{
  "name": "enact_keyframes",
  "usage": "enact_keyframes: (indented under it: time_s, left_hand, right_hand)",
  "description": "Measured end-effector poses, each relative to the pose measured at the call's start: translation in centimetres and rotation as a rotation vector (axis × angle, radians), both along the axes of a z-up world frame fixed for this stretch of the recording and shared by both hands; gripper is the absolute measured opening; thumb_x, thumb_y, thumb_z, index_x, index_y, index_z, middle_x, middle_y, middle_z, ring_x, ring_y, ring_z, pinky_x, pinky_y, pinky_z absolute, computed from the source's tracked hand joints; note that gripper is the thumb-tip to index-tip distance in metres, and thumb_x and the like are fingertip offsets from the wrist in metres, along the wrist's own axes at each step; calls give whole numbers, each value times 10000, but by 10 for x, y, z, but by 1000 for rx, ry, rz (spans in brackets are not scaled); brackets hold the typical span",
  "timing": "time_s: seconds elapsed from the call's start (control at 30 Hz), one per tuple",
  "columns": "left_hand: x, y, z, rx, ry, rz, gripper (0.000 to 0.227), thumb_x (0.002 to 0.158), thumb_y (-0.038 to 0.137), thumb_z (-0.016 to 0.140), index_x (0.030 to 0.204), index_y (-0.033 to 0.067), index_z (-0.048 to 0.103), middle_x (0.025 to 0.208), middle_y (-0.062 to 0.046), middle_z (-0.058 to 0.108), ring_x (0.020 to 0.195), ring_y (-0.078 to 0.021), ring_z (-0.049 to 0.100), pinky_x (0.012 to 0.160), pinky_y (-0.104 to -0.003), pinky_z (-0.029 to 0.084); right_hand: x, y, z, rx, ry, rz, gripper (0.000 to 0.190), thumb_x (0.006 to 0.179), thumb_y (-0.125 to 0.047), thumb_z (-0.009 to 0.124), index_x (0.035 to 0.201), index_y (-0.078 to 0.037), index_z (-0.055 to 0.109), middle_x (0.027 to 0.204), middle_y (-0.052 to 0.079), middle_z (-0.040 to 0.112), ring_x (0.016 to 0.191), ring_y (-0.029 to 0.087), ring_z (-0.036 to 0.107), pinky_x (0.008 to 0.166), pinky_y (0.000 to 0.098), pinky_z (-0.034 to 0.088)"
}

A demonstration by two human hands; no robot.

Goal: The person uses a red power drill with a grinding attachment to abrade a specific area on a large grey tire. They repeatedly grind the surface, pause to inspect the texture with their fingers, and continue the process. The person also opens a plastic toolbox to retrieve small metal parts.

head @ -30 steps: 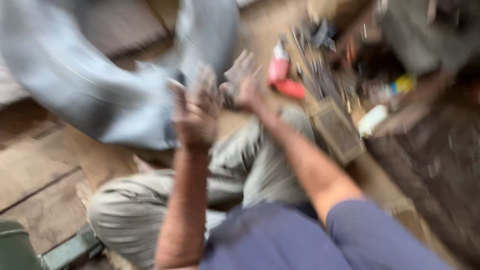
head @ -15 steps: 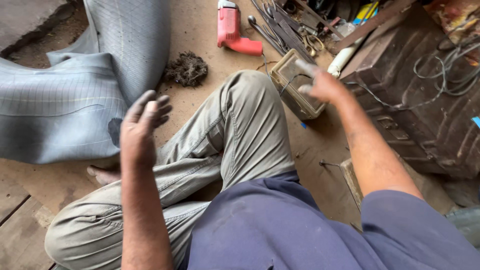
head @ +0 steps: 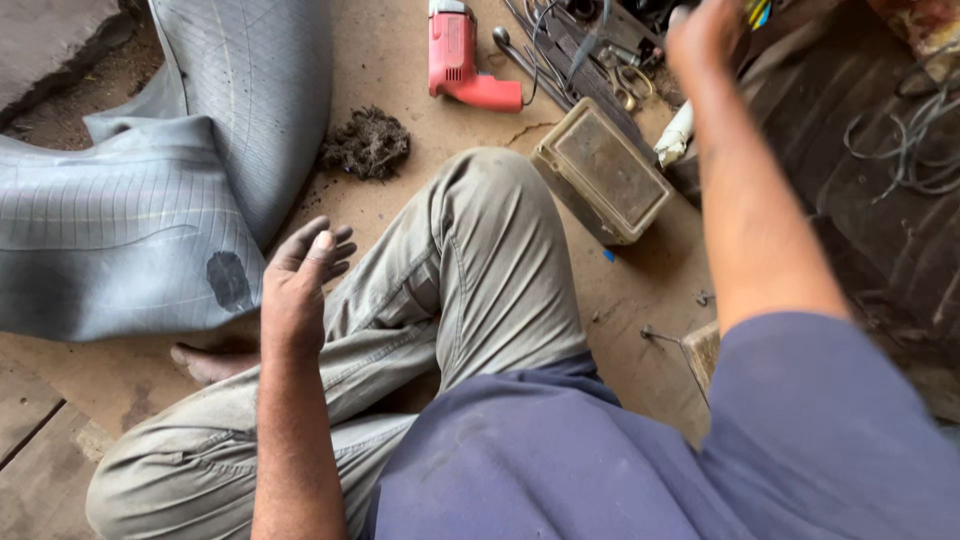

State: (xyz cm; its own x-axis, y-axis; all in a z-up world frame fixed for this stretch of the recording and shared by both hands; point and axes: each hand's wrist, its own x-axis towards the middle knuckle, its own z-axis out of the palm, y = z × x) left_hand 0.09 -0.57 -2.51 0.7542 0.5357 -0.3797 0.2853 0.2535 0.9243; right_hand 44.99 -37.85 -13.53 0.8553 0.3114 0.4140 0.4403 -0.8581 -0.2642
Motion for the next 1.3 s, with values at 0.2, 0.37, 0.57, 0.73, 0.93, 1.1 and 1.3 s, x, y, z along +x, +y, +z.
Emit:
enact_keyframes:
  time_s: [0.2,0.37,0.57,0.73,0.93,1.1,1.3]
  left_hand:
    - [7,-1,-10,-17,57,-15,486,997,271,651,1371,-33,585,1211,-160,736,1054,-221,721,902,-332,563]
    - [21,3,-13,-13,37,11,440,1010,267,654,1338,-24,617,1183,-153,747,1051,-220,726,905,-326,565]
    - [27,-2,-14,-28,44,21,430,993,272,662,1310,-17,628,1165,-145,754,1030,-220,734,894,-326,573]
    - [34,-8,-16,2,139,29,438,969,270,671,1305,-9,632,1150,-137,763,1032,-201,743,899,-324,593]
    - [45,-6,-22,-5,74,17,442,981,262,676,1318,-20,627,1161,-152,757,1010,-206,731,868,-323,569]
    - [44,-5,-21,8,106,37,451,970,253,673,1321,-26,625,1161,-157,753,1004,-215,731,857,-320,573]
    - [24,-5,-26,8,109,60,463,983,262,653,1339,-32,604,1181,-167,744,1020,-227,731,865,-313,567]
  right_hand:
    - [-100,3,-30,273,304,2,182,1010,-184,722,1168,-94,726,1241,129,731,1137,306,715,1005,401,559]
    - [-154,-3,-28,-156,851,121,1337,744,-560,969,1642,-145,70,1673,250,102,1478,511,149,1111,723,135]
    - [-166,5,-72,-364,743,37,1574,593,-533,993,1678,-261,-114,1731,237,-68,1544,537,89,1190,759,75]
    - [-167,16,-71,-391,707,196,1522,592,-514,989,1662,-247,-60,1708,241,-35,1537,508,120,1191,741,83]
    - [-112,69,-39,-135,587,258,651,907,-538,810,1342,-107,590,1457,163,552,1414,359,469,1212,576,294]
    - [-77,175,-53,-101,546,416,638,847,-421,848,1341,-72,644,1290,172,671,1236,367,602,1086,492,469]
    - [-77,227,-99,-469,491,277,890,732,-281,852,1446,-19,390,1256,222,601,1165,368,582,1012,505,416]
